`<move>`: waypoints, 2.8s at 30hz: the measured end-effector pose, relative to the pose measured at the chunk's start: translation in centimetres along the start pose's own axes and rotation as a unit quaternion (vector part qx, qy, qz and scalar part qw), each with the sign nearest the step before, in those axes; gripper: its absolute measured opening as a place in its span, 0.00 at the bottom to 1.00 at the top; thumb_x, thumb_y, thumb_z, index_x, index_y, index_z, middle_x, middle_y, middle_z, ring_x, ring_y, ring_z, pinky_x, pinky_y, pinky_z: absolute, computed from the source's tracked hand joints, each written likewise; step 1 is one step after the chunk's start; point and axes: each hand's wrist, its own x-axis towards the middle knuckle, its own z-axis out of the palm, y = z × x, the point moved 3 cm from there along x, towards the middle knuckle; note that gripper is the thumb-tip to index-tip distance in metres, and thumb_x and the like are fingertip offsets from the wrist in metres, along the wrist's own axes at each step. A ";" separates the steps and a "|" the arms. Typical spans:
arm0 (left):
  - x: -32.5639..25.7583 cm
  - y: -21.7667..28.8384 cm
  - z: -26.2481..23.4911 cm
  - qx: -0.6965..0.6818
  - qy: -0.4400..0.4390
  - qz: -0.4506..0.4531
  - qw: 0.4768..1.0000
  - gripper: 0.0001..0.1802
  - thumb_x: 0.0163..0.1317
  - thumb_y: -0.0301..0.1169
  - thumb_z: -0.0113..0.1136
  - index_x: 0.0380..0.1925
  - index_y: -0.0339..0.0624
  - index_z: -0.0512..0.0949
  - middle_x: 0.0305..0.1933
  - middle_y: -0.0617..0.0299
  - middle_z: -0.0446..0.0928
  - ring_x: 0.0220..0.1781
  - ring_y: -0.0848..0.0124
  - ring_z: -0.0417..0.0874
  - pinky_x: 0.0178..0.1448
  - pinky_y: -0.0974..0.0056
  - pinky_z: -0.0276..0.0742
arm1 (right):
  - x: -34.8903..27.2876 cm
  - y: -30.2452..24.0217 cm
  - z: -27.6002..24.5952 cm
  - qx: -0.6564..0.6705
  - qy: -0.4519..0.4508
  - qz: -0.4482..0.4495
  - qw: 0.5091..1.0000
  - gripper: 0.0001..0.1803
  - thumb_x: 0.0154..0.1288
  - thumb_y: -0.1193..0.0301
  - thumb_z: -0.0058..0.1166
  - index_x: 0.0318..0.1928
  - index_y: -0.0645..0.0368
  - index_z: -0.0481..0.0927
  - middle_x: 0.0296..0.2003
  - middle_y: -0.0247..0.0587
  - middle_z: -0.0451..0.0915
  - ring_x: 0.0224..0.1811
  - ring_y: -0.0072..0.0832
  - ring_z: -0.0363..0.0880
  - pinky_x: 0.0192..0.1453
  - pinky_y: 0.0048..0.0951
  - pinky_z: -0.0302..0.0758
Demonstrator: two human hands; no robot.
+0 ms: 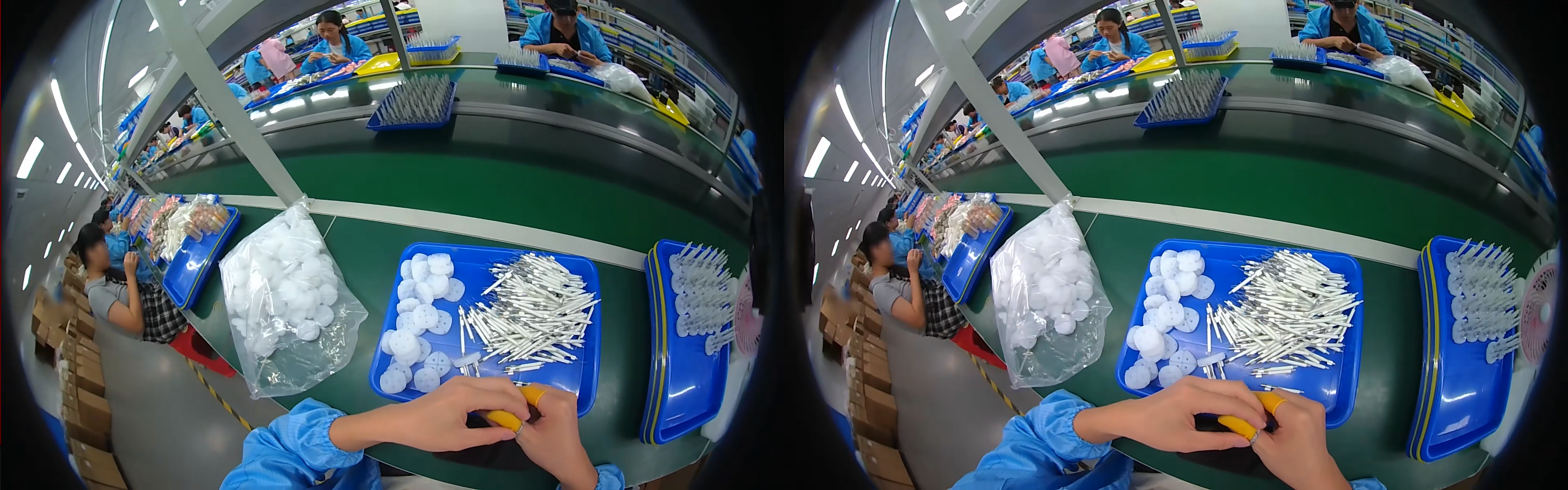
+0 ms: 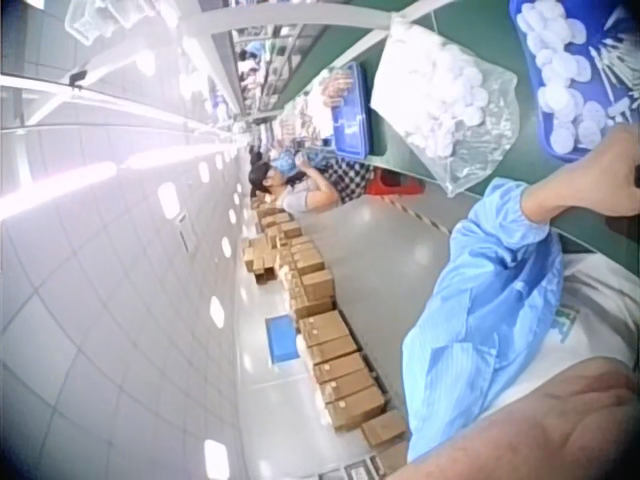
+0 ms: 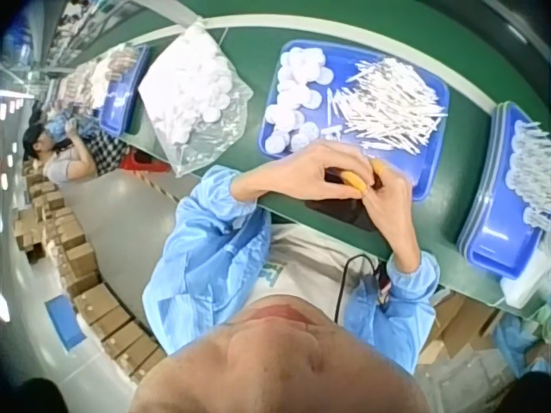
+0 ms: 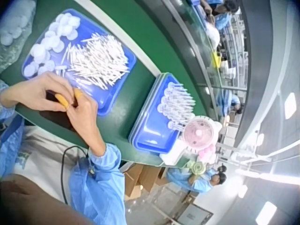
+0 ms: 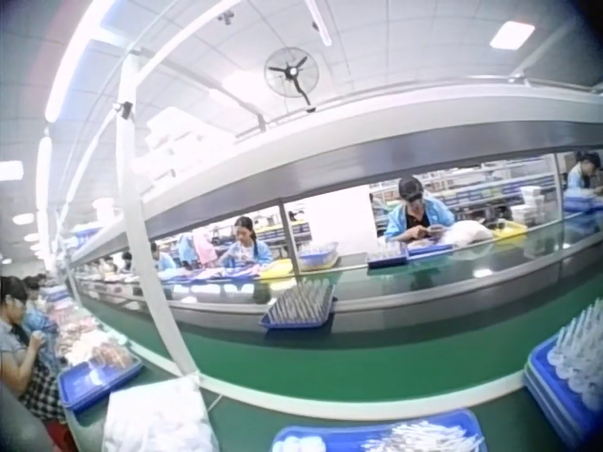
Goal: The person assembles small white plastic components by inserting thin white sticks into circular bases. They use a yellow tool to assist in pushing the sticks into the bases and place the finished units into a blue tray.
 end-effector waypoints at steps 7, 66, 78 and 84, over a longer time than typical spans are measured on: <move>0.0 0.1 -0.2 -0.002 -0.022 -0.026 0.999 0.15 0.66 0.24 0.71 0.53 0.37 0.85 0.54 0.56 0.83 0.54 0.62 0.85 0.58 0.61 0.80 | 0.1 0.5 0.2 0.012 -0.025 -0.039 0.999 0.13 0.55 0.72 0.77 0.37 0.67 0.90 0.29 0.46 0.88 0.28 0.32 0.87 0.33 0.30 0.77; 0.1 -0.1 -0.4 -0.098 -0.060 -0.094 0.989 0.11 0.68 0.25 0.69 0.49 0.41 0.82 0.51 0.61 0.76 0.47 0.72 0.78 0.49 0.68 0.74 | 0.0 -0.3 0.5 -0.039 -0.003 -0.017 0.999 0.15 0.51 0.71 0.78 0.33 0.67 0.86 0.25 0.47 0.82 0.24 0.38 0.79 0.29 0.35 0.70; 0.1 0.0 -0.4 -0.120 -0.066 -0.122 0.983 0.11 0.69 0.25 0.68 0.50 0.39 0.81 0.52 0.60 0.76 0.47 0.72 0.79 0.47 0.68 0.75 | 0.0 -0.4 0.6 -0.055 0.003 -0.040 0.998 0.13 0.52 0.71 0.76 0.34 0.66 0.86 0.27 0.48 0.84 0.27 0.44 0.81 0.33 0.38 0.72; 0.2 0.3 -0.8 -0.086 -0.073 -0.131 0.985 0.12 0.69 0.24 0.68 0.51 0.38 0.82 0.53 0.60 0.76 0.49 0.72 0.80 0.49 0.68 0.77 | 0.0 -0.2 0.6 -0.057 0.007 -0.049 0.997 0.13 0.53 0.71 0.76 0.33 0.65 0.86 0.27 0.47 0.84 0.27 0.44 0.81 0.33 0.39 0.72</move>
